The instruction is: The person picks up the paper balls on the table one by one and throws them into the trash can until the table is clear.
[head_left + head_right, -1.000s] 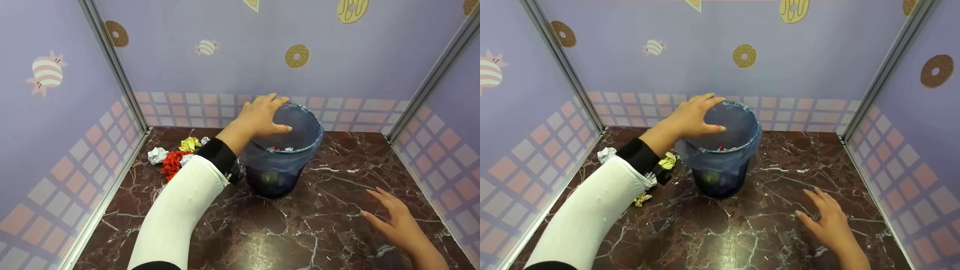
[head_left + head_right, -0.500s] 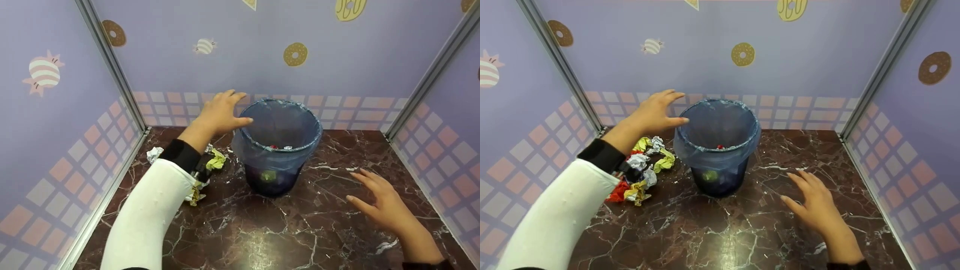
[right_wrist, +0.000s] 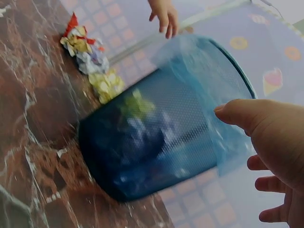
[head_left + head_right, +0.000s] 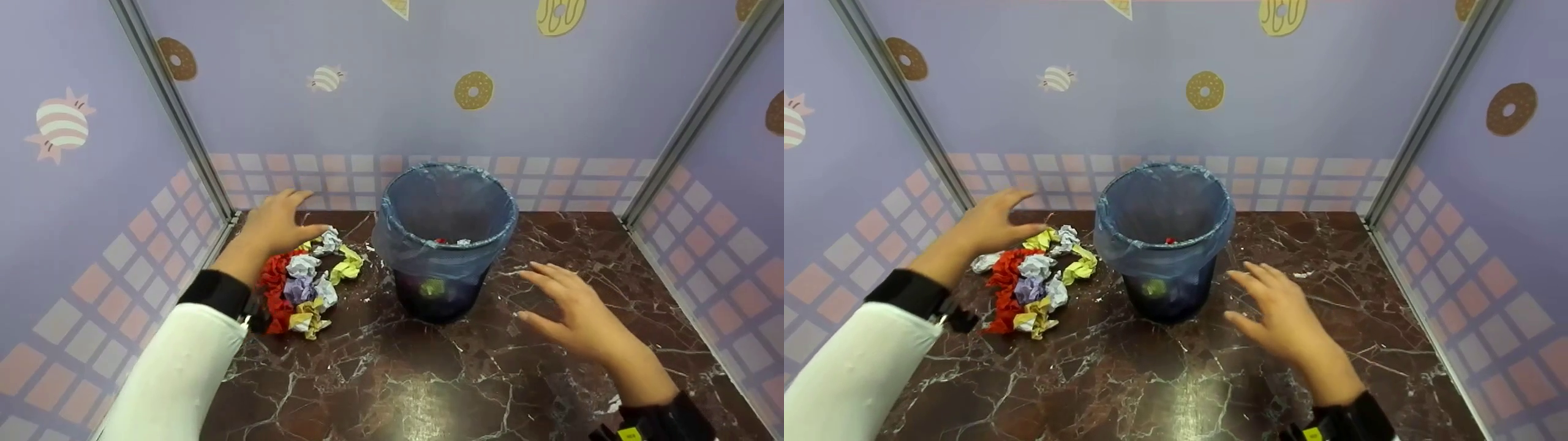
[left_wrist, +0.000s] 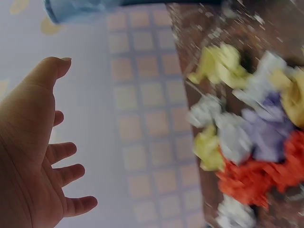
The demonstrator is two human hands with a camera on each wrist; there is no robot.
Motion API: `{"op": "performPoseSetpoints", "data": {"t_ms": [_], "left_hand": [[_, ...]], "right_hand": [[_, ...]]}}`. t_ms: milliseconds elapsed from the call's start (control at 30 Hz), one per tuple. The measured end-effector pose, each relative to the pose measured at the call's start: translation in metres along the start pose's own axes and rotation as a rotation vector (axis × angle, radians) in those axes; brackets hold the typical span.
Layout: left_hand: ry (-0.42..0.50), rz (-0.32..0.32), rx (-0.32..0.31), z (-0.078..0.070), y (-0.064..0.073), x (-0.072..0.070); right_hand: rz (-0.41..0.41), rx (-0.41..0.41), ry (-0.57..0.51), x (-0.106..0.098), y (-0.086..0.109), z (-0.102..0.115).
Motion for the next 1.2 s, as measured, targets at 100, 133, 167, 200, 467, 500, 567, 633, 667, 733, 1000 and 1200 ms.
{"op": "performPoseSetpoints", "data": {"t_ms": [100, 133, 167, 200, 467, 500, 567, 633, 667, 733, 1000, 1200], "left_hand": [[0.005, 0.001, -0.043, 0.027, 0.015, 0.003], [0.007, 0.003, -0.050, 0.035, 0.019, 0.006], [0.015, 0.007, -0.056, 0.042, 0.023, 0.009], [0.020, 0.013, -0.062, 0.049, 0.027, 0.013], [0.067, 0.052, -0.074, 0.090, 0.054, 0.063], [0.069, 0.053, -0.080, 0.096, 0.057, 0.069], [0.076, 0.045, -0.093, 0.106, 0.064, 0.078], [0.074, 0.029, -0.097, 0.114, 0.069, 0.084], [0.074, 0.021, -0.097, 0.117, 0.072, 0.087], [0.077, 0.004, -0.100, 0.123, 0.076, 0.092], [0.109, -0.043, -0.100, 0.140, 0.092, 0.106], [0.118, -0.049, -0.102, 0.151, 0.101, 0.113]], "right_hand": [[0.020, -0.030, -0.005, 0.007, -0.006, 0.015], [0.025, -0.039, -0.007, 0.009, -0.007, 0.020], [0.024, -0.052, -0.007, 0.011, -0.009, 0.025], [0.021, -0.065, -0.010, 0.012, -0.010, 0.030], [0.048, -0.145, -0.020, 0.033, -0.014, 0.064], [0.062, -0.151, -0.024, 0.037, -0.015, 0.069], [0.086, -0.173, -0.030, 0.047, -0.015, 0.079], [0.116, -0.198, -0.030, 0.058, -0.015, 0.090], [0.126, -0.215, -0.032, 0.064, -0.015, 0.097], [0.143, -0.253, -0.033, 0.076, -0.016, 0.111], [0.206, -0.335, -0.080, 0.108, -0.016, 0.153], [0.242, -0.347, -0.096, 0.121, -0.012, 0.163]]}}
Point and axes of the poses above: each hand's wrist, its own y-axis away from the middle knuckle, its own x-axis out of the palm, z = x × y, the point moved 10 cm from there along -y, towards the middle knuckle, and after that the axes turned 15 degrees about y, right-handed, at the moved point
